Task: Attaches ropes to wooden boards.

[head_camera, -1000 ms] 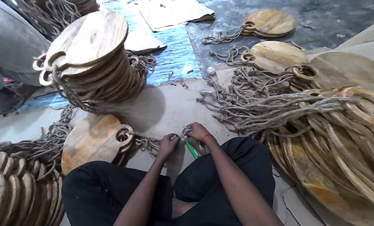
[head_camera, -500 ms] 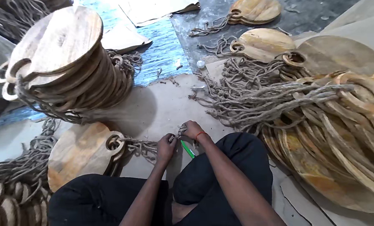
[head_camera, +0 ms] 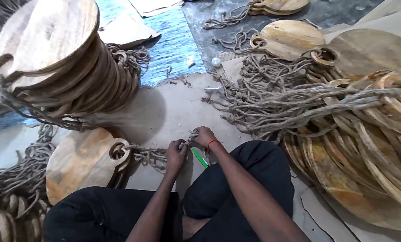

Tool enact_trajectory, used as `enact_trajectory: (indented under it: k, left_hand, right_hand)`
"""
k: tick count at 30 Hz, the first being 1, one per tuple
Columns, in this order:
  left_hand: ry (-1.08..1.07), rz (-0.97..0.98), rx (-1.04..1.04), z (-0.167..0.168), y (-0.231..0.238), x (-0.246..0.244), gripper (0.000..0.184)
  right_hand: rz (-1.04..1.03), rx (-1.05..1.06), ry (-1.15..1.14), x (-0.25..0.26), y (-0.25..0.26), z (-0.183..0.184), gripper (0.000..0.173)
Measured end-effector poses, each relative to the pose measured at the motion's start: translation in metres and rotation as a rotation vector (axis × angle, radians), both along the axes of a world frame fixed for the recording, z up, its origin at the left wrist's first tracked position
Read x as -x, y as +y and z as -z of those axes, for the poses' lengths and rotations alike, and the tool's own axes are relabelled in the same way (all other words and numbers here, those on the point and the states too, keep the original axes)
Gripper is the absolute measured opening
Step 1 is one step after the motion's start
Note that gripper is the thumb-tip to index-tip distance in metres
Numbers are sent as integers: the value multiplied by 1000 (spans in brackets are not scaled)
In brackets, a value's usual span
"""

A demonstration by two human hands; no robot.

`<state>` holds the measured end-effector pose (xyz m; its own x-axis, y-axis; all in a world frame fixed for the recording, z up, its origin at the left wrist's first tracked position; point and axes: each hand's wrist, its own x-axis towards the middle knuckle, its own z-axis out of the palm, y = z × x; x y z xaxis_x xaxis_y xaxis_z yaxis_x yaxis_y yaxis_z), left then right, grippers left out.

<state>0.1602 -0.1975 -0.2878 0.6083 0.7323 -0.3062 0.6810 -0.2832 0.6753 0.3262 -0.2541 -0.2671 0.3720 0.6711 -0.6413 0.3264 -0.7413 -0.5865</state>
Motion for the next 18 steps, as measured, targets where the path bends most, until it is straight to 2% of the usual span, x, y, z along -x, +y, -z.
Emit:
enact_trajectory:
  k: [5, 10, 18]
  left_hand:
    - [-11, -24, -68, 5, -5, -1, 21]
    - [-133, -106, -197, 20, -15, -2, 15]
    - [-124, -43, -113, 12, -15, 1, 15]
  right_hand:
    - [10, 12, 2, 1, 0, 7, 32]
    - [9, 26, -3, 3, 0, 9, 31]
    - [-167, 139, -13, -2, 7, 2, 35]
